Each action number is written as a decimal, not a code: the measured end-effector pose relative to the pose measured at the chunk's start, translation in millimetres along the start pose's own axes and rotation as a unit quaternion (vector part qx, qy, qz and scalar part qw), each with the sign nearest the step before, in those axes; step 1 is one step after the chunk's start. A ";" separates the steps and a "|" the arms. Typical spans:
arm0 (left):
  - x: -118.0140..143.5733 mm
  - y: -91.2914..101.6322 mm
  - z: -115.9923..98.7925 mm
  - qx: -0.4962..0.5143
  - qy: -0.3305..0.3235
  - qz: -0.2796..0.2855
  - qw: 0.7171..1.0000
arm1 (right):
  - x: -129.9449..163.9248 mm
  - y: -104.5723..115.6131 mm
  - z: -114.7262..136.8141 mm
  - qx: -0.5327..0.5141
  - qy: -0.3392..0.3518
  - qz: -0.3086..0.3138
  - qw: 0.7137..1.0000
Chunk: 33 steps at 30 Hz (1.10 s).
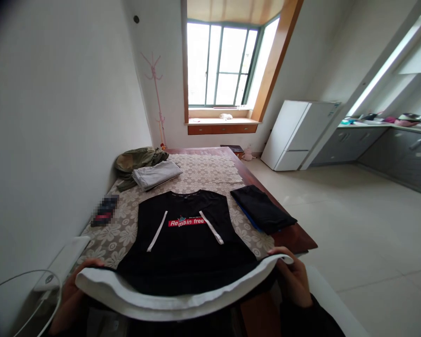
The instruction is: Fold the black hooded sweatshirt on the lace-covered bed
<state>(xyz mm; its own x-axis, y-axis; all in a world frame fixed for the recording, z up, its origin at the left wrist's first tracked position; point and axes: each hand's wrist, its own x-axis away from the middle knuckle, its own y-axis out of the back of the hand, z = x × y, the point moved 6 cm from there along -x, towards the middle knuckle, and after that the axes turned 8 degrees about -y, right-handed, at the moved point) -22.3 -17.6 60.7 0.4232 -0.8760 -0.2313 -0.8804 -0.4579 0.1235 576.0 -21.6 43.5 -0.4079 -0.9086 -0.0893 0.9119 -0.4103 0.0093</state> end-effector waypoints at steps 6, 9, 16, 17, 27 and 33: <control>-75.9 -10.4 -21.1 0.104 -0.001 -0.046 0.994 | -91.3 -32.2 36.3 -0.058 0.069 -0.066 0.994; -143.4 -42.7 -18.2 0.024 -0.035 -0.013 0.999 | -167.6 -82.5 43.6 0.024 0.081 -0.036 0.996; -236.1 -119.1 58.4 -0.340 -0.045 0.069 0.937 | -252.8 -184.6 -30.7 0.408 -0.008 0.009 0.913; -236.8 -122.4 67.6 -0.353 -0.041 0.073 0.932 | -252.4 -187.6 -41.6 0.428 -0.021 0.005 0.904; -242.7 -124.5 96.7 -0.382 -0.036 0.087 0.919 | -261.6 -182.4 -76.3 0.548 -0.063 0.000 0.834; -242.4 -119.9 95.6 -0.353 -0.002 0.108 0.929 | -258.8 -184.1 -68.7 0.580 -0.066 0.024 0.811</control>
<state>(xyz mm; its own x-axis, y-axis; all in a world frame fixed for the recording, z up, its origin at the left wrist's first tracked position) -39.7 264.1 9.6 0.2508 -0.9591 -0.1316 -0.5835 -0.2582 0.7699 516.8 294.4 -3.5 -0.4436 -0.8951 0.0454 0.3014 -0.1013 0.9481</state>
